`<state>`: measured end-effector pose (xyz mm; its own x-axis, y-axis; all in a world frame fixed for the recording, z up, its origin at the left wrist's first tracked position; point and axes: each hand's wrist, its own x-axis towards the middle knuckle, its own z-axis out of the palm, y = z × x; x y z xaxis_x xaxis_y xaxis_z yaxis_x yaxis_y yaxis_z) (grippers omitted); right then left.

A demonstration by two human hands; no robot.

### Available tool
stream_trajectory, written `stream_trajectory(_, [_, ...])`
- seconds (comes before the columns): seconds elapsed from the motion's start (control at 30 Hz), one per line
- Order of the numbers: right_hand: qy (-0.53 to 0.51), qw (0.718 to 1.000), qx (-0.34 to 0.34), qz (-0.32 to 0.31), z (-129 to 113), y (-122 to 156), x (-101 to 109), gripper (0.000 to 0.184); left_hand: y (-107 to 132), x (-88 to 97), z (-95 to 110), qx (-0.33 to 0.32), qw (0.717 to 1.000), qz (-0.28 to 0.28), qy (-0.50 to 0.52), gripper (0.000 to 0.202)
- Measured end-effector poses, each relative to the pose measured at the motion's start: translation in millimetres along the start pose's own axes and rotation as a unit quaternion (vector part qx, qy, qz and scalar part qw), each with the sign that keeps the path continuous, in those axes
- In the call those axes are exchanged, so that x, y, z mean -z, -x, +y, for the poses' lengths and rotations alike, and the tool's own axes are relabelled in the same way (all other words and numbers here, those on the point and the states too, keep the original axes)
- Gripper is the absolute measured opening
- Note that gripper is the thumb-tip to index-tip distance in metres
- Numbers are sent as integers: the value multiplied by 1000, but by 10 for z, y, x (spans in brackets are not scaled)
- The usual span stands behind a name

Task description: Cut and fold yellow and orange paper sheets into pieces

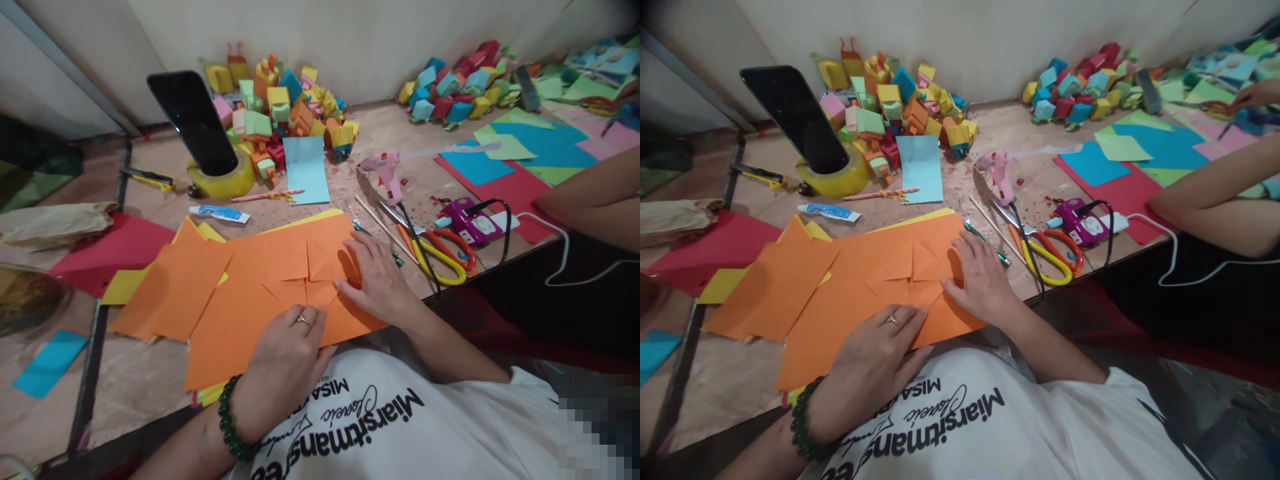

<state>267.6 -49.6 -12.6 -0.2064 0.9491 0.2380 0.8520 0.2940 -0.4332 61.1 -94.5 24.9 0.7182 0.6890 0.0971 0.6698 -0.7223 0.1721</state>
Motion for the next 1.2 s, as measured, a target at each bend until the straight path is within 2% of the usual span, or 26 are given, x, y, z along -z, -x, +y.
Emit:
stream_trajectory(0.3, [-32, 999, 5, -17, 66, 15, 53, 55, 7, -27, 3, 5, 1000, -5, 6, 31])
stream_trajectory(0.53, [18, 999, 13, 34, 30, 19, 143, 57, 41, -59, 3, 14, 999, -29, 11, 41])
stream_trajectory(0.63, [6, 999, 39, 10, -79, 37, 129, 66, 34, -42, -24, 12, 998, -46, 31, 42])
stream_trajectory(0.73, [7, 999, 30, -36, -121, 47, 55, 83, 28, -30, -37, 12, 997, -60, 36, 40])
stream_trajectory(0.83, [20, 999, 7, -40, -37, 33, 29, 87, 37, -33, -37, 9, 998, -50, 34, 39])
stream_trajectory(1.0, [20, 1000, -3, -23, 101, 14, 153, 77, 74, -30, -42, 3, 999, -11, 37, 36])
stream_trajectory(1.1, [7, 1000, 17, -8, -2, 31, 182, 74, 94, -38, -46, 3, 999, 11, 31, 34])
stream_trajectory(1.2, [-6, 998, 38, -47, -149, 45, 107, 86, 126, -70, -48, 5, 1000, 15, 24, 35])
